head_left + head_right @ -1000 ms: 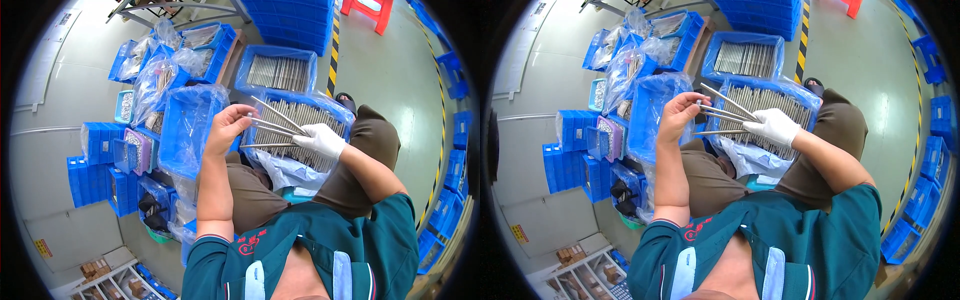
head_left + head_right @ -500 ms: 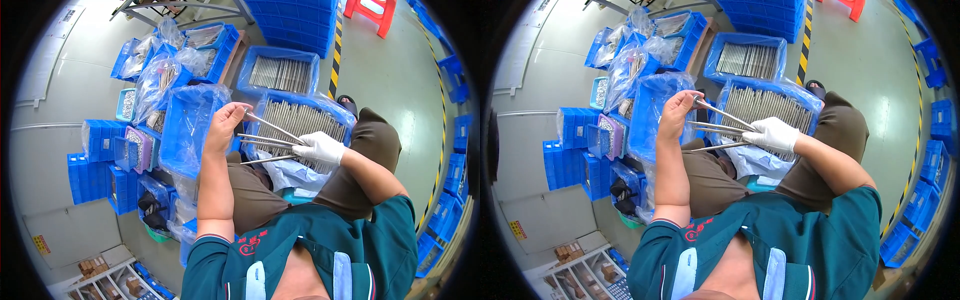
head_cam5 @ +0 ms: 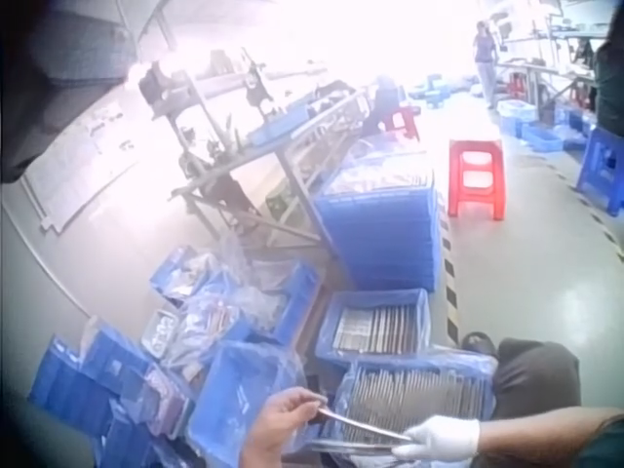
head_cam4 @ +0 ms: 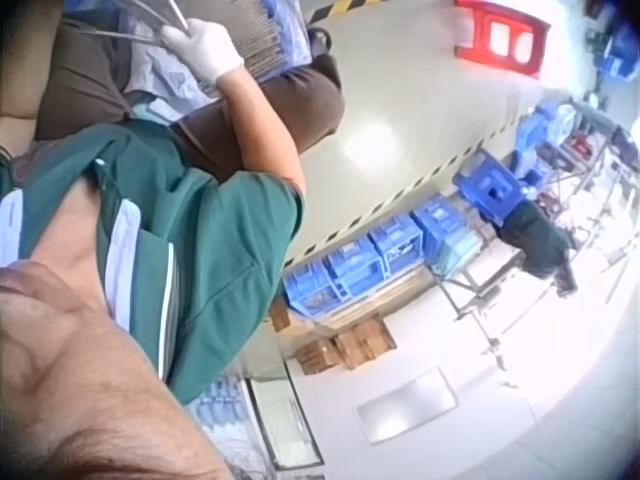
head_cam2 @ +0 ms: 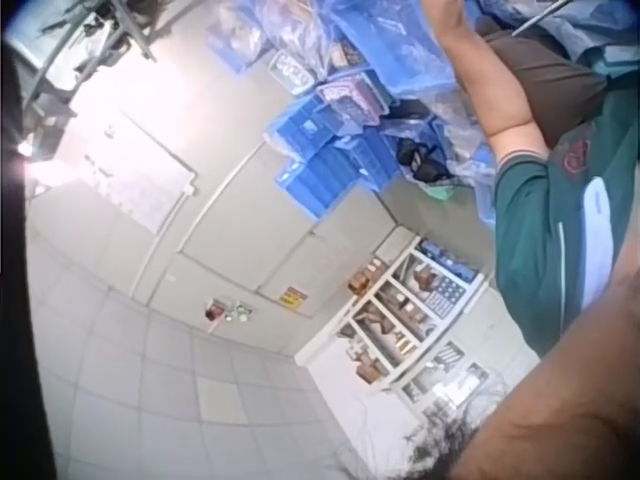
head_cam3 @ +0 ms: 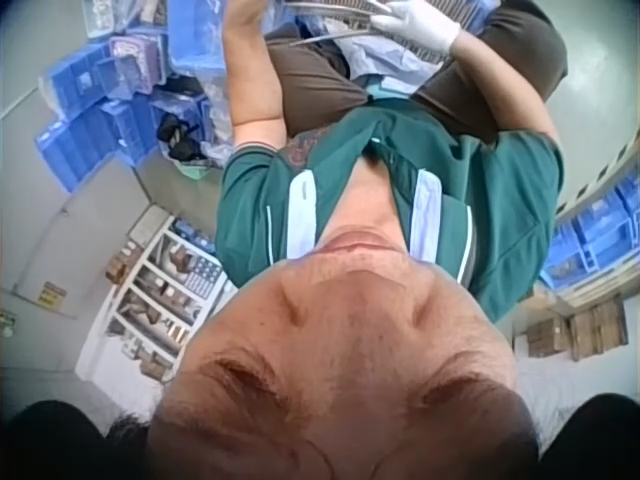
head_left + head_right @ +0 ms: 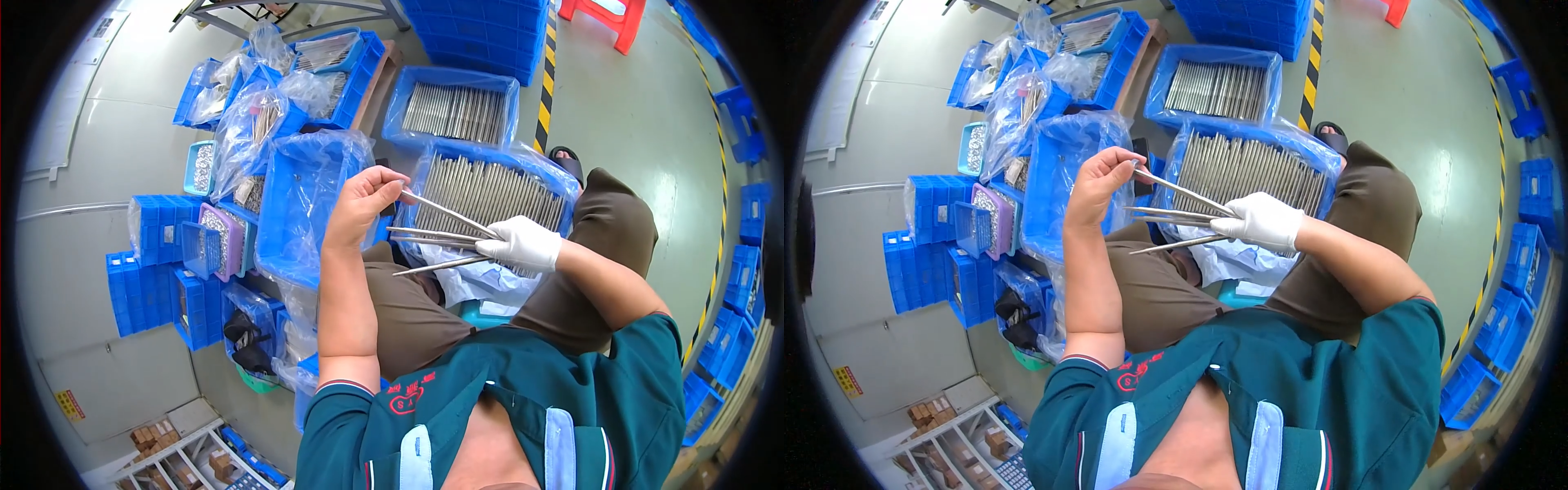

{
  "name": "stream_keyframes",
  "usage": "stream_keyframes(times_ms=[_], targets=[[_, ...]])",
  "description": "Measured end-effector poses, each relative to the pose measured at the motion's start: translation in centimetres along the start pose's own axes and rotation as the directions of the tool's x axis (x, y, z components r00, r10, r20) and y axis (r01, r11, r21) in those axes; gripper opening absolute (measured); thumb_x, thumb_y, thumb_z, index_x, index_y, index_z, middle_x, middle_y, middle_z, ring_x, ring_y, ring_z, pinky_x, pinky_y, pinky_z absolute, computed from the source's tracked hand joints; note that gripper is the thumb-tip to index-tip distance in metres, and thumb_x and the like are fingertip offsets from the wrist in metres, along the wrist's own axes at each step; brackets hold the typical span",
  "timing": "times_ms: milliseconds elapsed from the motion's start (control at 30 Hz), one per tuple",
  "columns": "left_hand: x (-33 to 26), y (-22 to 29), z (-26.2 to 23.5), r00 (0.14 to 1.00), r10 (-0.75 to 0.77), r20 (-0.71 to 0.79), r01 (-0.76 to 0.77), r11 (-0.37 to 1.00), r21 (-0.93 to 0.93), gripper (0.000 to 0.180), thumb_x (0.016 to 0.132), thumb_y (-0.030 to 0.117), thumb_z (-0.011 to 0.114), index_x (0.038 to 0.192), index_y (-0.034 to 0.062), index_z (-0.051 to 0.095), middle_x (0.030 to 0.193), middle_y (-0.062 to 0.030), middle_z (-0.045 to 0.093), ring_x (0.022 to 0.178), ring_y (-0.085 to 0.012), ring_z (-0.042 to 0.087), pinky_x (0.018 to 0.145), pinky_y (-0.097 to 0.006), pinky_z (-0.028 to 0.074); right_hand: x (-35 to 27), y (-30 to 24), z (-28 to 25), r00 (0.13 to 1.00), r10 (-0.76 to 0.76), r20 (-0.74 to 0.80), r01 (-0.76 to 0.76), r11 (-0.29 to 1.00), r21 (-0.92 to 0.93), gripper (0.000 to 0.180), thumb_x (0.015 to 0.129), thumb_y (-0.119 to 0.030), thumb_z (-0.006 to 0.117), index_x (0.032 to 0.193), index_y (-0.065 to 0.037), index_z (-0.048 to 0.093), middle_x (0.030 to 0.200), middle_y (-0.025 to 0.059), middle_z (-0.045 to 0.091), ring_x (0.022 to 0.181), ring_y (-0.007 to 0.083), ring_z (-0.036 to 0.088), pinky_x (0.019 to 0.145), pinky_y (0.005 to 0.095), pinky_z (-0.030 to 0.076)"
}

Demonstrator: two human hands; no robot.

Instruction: The recorder is sorting and inspecting thin metal rods into plastic bins.

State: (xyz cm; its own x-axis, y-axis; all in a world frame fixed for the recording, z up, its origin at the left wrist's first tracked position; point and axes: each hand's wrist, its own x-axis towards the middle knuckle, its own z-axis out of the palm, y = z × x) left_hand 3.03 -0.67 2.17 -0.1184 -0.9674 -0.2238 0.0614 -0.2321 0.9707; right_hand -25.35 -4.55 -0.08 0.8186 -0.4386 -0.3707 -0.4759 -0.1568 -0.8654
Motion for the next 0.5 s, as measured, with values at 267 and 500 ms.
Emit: stream_keyframes(times_ms=[267,500], targets=[[-0.6,0.5,0.6,0.984,0.171,0.043,-0.169,0.985,-0.037,0.020,0.084,0.008,0.061,0.102,-0.0005,0.059,0.097,-0.0125,0.065,0.092,-0.0145,0.060,0.080,-0.024,0.046,-0.4,0.2,0.3,0.968,0.042,0.249,-0.158,0.870,0.468,0.045,0.087,-0.046,0.055,0.080,-0.002,0.059,0.061,0.0034,0.051,0.053,0.0109,0.046,0.051,0.0266,0.040],[-0.4,0.5,0.5,0.999,-0.049,-0.008,0.049,0.995,0.085,0.017,0.090,0.017,0.055,0.094,0.0009,0.057,0.074,-0.0045,0.059,0.074,-0.0123,0.059,0.068,-0.023,0.045,0.4,0.9,1.5,0.993,-0.096,-0.071,0.092,0.994,-0.052,0.047,0.088,-0.049,0.052,0.082,-0.003,0.062,0.062,0.0087,0.055,0.056,0.0187,0.053,0.057,0.0315,0.043]])
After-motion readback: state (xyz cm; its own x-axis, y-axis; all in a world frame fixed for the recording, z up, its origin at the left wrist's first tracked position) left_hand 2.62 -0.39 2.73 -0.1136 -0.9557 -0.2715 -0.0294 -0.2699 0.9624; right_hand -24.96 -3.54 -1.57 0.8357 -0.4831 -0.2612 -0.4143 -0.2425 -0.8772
